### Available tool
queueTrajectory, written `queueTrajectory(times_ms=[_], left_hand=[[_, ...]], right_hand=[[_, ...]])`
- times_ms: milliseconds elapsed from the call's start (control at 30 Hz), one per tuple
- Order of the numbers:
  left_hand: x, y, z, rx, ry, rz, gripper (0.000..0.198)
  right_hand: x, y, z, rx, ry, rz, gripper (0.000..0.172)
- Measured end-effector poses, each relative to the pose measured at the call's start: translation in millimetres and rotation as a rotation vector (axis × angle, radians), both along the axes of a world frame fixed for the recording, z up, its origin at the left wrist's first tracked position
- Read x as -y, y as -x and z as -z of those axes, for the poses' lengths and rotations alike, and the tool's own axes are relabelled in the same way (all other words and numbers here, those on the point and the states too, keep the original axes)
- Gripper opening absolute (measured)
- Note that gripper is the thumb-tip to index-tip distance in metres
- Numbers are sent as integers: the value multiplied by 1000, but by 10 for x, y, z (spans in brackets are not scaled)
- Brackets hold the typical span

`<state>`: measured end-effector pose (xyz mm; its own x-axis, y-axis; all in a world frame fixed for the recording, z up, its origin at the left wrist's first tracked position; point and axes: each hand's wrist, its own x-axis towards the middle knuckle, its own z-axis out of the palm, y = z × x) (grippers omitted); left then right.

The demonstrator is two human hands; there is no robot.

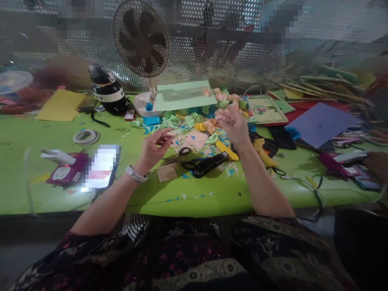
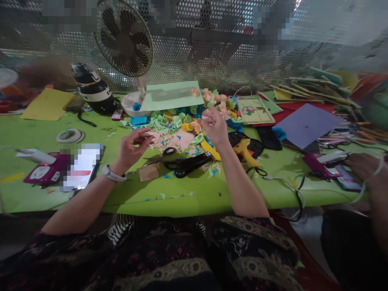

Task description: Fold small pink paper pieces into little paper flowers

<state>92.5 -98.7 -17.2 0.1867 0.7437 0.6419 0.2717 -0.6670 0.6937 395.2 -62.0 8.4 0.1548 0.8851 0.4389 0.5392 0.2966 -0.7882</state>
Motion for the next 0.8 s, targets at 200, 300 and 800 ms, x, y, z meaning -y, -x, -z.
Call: queueTrajectory(times_ms=[200, 300, 800], left_hand=[[-74, 68, -40, -94, 87, -69, 27], [-58, 155, -184, -214, 207, 106, 29], [-102, 495, -332, -836, 348, 448, 27]], right_hand=[[240, 227, -46, 361, 42, -149, 18], [299, 280, -85, 424, 58, -195, 18], [482, 339, -249, 482, 225, -433, 23]])
